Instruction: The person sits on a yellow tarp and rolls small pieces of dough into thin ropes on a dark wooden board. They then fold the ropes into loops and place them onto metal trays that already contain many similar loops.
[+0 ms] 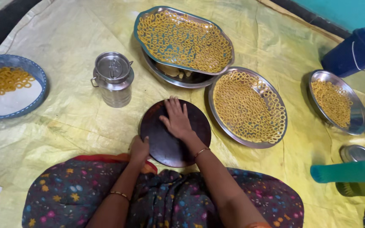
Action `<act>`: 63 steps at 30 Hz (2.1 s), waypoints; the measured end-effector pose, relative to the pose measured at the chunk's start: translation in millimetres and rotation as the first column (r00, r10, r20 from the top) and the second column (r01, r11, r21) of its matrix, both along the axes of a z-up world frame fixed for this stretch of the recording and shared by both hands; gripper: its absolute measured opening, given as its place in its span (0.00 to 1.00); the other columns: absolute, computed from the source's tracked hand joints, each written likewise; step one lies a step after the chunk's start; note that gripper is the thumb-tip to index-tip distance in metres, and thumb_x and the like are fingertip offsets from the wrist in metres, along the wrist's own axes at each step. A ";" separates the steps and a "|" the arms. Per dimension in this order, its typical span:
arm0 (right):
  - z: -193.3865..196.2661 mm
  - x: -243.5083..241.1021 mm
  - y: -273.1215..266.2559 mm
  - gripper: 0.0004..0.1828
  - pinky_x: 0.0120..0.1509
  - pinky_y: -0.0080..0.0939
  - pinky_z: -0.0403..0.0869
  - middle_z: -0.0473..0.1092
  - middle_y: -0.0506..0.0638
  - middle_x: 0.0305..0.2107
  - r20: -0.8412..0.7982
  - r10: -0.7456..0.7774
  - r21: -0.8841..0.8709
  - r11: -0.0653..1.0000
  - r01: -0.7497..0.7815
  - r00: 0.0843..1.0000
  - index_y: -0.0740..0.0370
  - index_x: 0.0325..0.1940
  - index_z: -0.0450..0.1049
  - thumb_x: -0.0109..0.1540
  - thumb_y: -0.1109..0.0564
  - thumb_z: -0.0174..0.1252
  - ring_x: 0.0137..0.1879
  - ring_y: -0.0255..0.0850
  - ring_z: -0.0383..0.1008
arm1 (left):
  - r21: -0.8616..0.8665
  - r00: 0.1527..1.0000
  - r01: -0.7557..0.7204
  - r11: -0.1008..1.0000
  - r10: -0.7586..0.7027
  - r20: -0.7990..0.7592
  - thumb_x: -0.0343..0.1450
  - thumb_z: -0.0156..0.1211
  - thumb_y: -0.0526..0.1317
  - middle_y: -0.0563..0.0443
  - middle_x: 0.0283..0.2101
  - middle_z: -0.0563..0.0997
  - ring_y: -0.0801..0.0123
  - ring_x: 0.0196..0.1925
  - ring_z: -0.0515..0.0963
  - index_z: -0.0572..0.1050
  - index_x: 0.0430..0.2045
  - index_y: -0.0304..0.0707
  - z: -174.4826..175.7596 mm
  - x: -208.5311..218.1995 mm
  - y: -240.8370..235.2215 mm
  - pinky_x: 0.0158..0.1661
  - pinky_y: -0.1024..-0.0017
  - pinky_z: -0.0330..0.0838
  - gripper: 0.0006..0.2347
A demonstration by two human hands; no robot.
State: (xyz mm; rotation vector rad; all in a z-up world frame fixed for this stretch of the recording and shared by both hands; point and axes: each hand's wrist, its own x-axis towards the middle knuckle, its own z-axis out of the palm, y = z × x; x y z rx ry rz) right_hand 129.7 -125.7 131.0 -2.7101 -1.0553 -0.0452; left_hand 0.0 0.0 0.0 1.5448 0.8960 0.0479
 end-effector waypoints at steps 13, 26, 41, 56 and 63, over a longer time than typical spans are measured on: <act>4.6 -91.9 -52.6 0.47 0.79 0.69 0.31 0.32 0.64 0.78 -0.213 0.050 -0.211 0.973 -0.096 0.976 0.68 0.79 0.41 0.68 0.33 0.42 0.83 0.55 0.26 | -0.179 1.000 -0.001 0.984 0.004 0.016 0.73 0.59 0.42 0.38 0.41 0.80 0.54 0.34 0.85 0.71 0.45 0.32 35.3 8.5 11.5 0.22 0.60 0.82 0.13; -26.5 36.6 2.4 0.49 0.80 0.70 0.30 0.31 0.64 0.78 -0.026 -0.303 -0.060 0.952 0.301 0.953 0.69 0.80 0.37 0.69 0.30 0.37 0.84 0.55 0.24 | -0.405 0.999 0.036 0.914 -0.047 -0.018 0.73 0.57 0.44 0.44 0.39 0.79 0.60 0.31 0.81 0.70 0.50 0.38 36.1 2.6 24.0 0.26 0.61 0.77 0.14; -18.5 -11.1 -14.9 0.48 0.80 0.69 0.28 0.29 0.63 0.78 -0.116 -0.182 -0.204 0.966 0.156 0.976 0.69 0.80 0.36 0.69 0.31 0.35 0.83 0.54 0.22 | -0.355 0.999 0.031 0.934 -0.042 -0.022 0.73 0.58 0.45 0.45 0.39 0.81 0.62 0.31 0.81 0.72 0.50 0.37 21.4 7.1 21.6 0.25 0.64 0.75 0.15; 28.7 -77.7 -11.9 0.49 0.76 0.76 0.33 0.34 0.64 0.76 -0.095 0.000 -0.222 0.975 -0.021 0.995 0.63 0.79 0.43 0.65 0.32 0.49 0.82 0.55 0.29 | -0.402 0.999 0.044 0.915 -0.047 0.001 0.73 0.57 0.44 0.46 0.44 0.81 0.60 0.38 0.82 0.72 0.52 0.39 18.9 10.3 24.7 0.32 0.58 0.78 0.15; 15.9 -150.4 -79.8 0.18 0.58 0.56 0.68 0.72 0.54 0.43 -0.100 0.256 -0.003 0.966 -0.258 0.962 0.60 0.57 0.74 0.63 0.55 0.55 0.54 0.51 0.74 | -0.329 0.999 0.035 0.944 -0.039 -0.005 0.73 0.60 0.44 0.44 0.42 0.82 0.59 0.37 0.83 0.75 0.48 0.35 25.1 9.2 28.8 0.30 0.59 0.78 0.14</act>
